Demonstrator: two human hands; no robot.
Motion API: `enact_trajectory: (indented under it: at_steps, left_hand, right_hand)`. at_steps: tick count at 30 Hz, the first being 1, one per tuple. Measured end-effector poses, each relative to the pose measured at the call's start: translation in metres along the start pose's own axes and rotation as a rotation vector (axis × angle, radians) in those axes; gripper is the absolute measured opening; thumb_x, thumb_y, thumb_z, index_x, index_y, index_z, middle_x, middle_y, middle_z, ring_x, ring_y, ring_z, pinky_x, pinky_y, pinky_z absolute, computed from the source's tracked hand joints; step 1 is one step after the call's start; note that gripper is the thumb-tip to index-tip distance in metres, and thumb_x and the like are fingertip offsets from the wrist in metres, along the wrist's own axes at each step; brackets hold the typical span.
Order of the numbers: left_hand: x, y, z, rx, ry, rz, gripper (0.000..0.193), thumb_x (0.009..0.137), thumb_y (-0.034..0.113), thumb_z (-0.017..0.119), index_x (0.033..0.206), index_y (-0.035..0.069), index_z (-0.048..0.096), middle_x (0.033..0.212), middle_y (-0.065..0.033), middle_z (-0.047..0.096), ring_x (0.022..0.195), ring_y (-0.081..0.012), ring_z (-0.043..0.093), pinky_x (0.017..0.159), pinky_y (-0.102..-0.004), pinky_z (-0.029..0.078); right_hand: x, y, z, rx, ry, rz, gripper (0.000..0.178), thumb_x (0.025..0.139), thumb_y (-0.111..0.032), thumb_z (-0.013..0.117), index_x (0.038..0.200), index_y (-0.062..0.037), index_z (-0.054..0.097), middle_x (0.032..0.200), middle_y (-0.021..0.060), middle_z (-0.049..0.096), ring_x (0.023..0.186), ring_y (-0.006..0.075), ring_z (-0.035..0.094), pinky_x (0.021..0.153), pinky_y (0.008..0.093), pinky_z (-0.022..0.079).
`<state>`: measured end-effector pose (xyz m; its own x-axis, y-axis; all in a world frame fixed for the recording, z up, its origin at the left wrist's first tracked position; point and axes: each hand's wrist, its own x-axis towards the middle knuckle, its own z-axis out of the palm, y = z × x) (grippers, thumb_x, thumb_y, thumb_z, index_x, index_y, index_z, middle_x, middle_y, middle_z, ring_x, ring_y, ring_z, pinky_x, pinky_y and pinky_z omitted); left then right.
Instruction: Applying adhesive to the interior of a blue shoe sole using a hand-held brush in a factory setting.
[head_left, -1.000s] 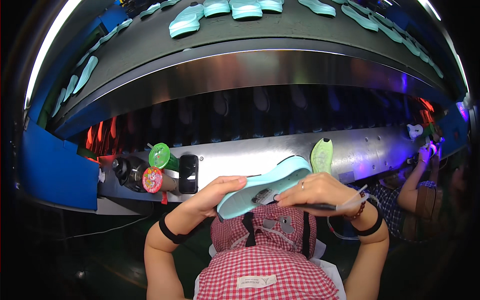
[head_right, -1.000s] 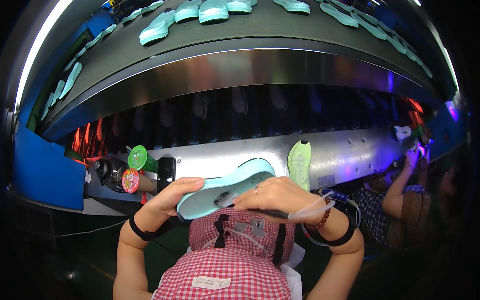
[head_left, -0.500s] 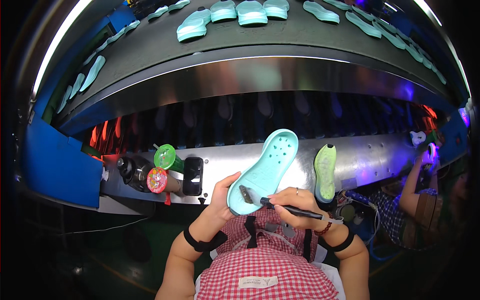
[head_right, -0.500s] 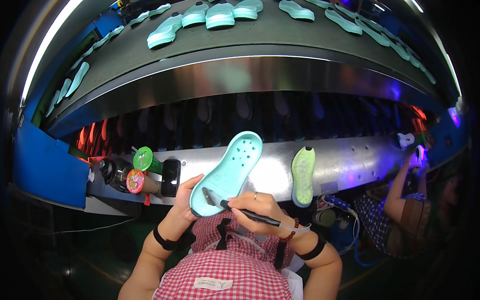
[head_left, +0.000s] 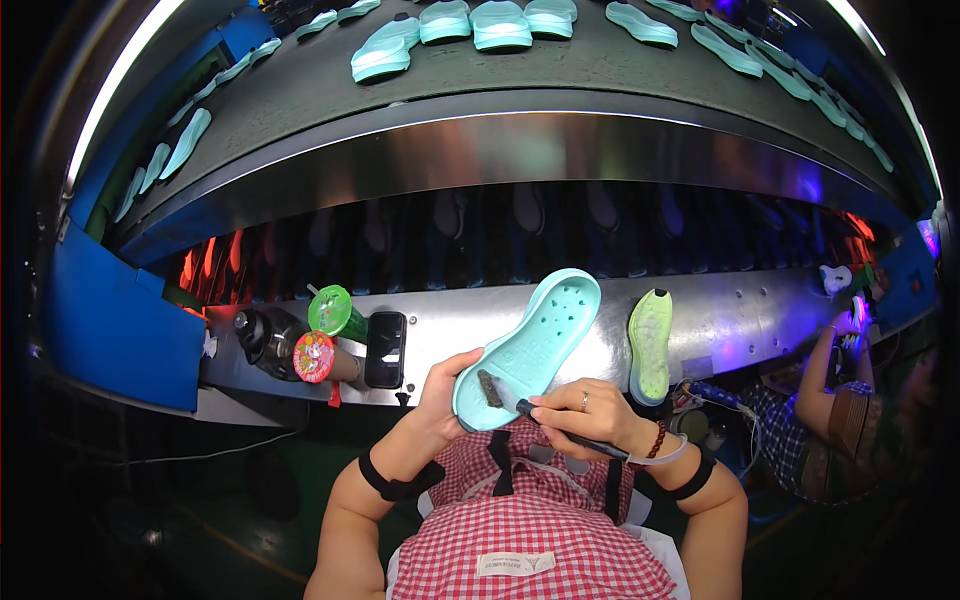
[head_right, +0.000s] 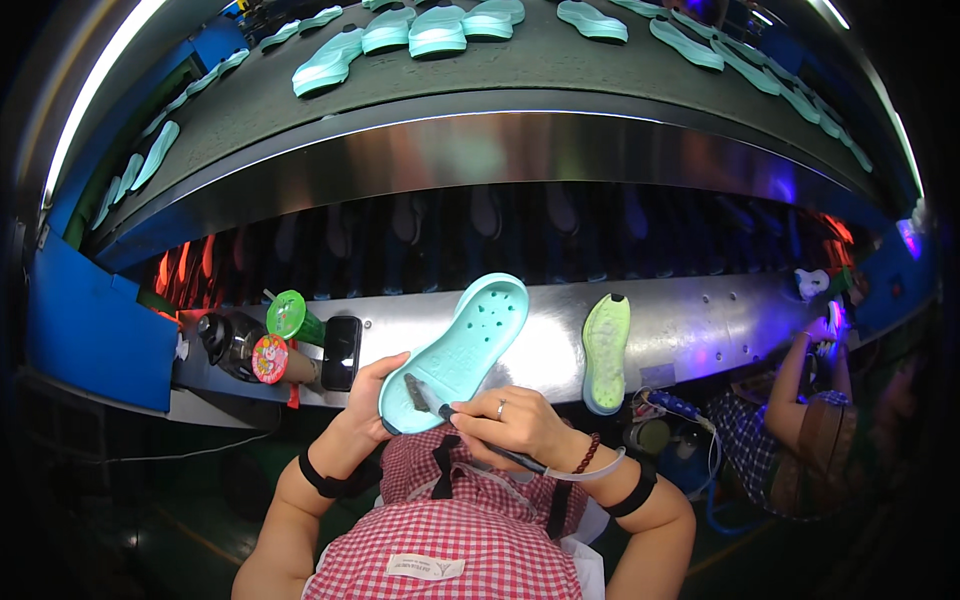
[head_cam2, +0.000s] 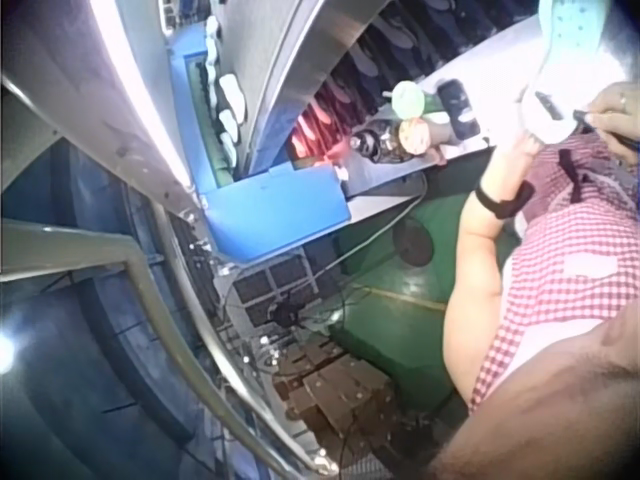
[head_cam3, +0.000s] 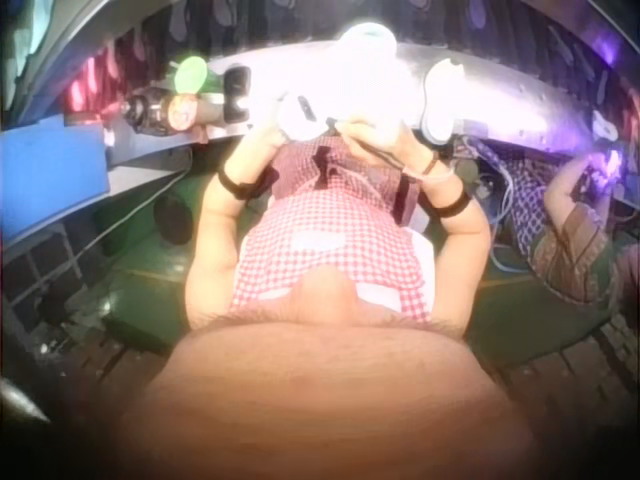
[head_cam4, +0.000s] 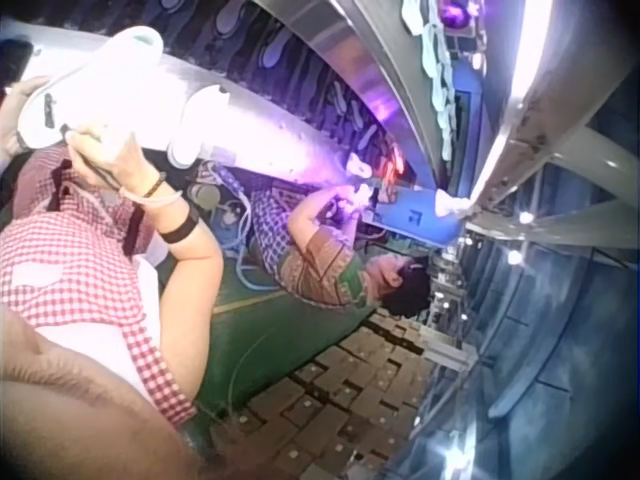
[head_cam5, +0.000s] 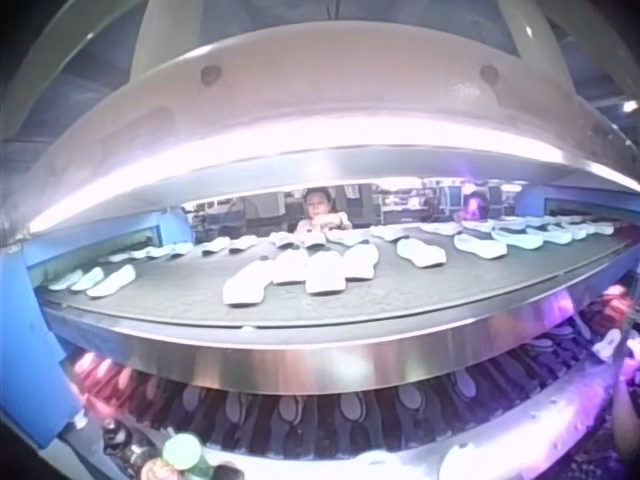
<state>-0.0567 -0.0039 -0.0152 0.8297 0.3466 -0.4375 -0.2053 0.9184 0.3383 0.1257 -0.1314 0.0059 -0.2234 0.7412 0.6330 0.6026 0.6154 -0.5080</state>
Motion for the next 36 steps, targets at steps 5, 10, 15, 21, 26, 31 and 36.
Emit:
enact_trajectory:
  at_steps: [5,10,15,21,26,31,36]
  left_hand:
    - [0.000,0.001,-0.001,0.007,0.000,-0.010,0.047,0.090,0.026,0.043,0.124,-0.006,0.044,0.114,-0.0241,0.056,0.101,-0.0315,0.061,0.084,-0.0442,0.053]
    - [-0.004,0.003,0.000,0.041,0.012,-0.057,0.050,0.090,0.028,0.043,0.127,-0.005,0.041,0.118,-0.0250,0.052,0.100,-0.0345,0.060,0.083,-0.0461,0.053]
    - [-0.011,0.005,0.000,0.027,-0.032,-0.074,0.051,0.091,0.031,0.041,0.128,-0.004,0.039,0.120,-0.0254,0.050,0.099,-0.0387,0.059,0.080,-0.0534,0.053]
    - [-0.007,-0.001,-0.005,-0.086,0.005,-0.004,0.050,0.093,0.033,0.036,0.129,-0.001,0.040,0.122,-0.0233,0.051,0.102,-0.0390,0.058,0.081,-0.0559,0.051]
    - [0.004,-0.023,0.003,-0.083,0.102,0.117,0.052,0.094,0.036,0.033,0.133,0.001,0.037,0.124,-0.0198,0.050,0.107,-0.0371,0.055,0.084,-0.0566,0.048]
    - [0.012,-0.034,0.011,0.114,0.179,0.242,0.047,0.095,0.031,0.037,0.133,0.003,0.036,0.124,-0.0149,0.051,0.109,-0.0294,0.055,0.088,-0.0493,0.048]
    - [0.018,-0.018,-0.005,0.148,0.051,0.307,0.046,0.095,0.028,0.039,0.132,0.000,0.037,0.124,-0.0143,0.051,0.112,-0.0247,0.054,0.097,-0.0382,0.043]
  right_hand:
    - [0.003,-0.002,-0.002,-0.024,-0.030,-0.027,0.023,0.068,-0.007,0.070,0.089,-0.0046,0.063,0.089,0.0082,0.066,0.074,0.0206,0.065,0.060,0.0287,0.051]
    - [0.002,0.002,-0.010,-0.084,-0.077,-0.065,0.023,0.068,-0.007,0.070,0.089,-0.0043,0.063,0.089,0.0084,0.066,0.074,0.0204,0.065,0.060,0.0288,0.051]
    - [0.001,0.006,-0.013,-0.127,-0.019,0.019,0.025,0.067,-0.005,0.070,0.091,-0.0041,0.064,0.092,0.0091,0.066,0.075,0.0213,0.065,0.062,0.0291,0.051]
    - [-0.002,0.003,-0.001,-0.174,0.097,0.194,0.024,0.069,-0.003,0.069,0.092,-0.0030,0.065,0.095,0.0115,0.066,0.082,0.0240,0.065,0.070,0.0316,0.048]
    - [0.001,0.026,0.014,-0.176,0.197,0.335,0.021,0.072,-0.002,0.066,0.094,0.0000,0.066,0.094,0.0156,0.067,0.084,0.0261,0.065,0.075,0.0336,0.048]
    - [0.013,0.047,0.033,-0.097,0.328,0.461,0.023,0.076,-0.005,0.065,0.098,0.0026,0.065,0.094,0.0189,0.066,0.084,0.0303,0.065,0.082,0.0359,0.048]
    - [0.020,0.023,0.049,-0.101,0.187,0.386,0.030,0.075,-0.008,0.064,0.102,0.0051,0.063,0.097,0.0232,0.065,0.086,0.0329,0.064,0.080,0.0370,0.050]
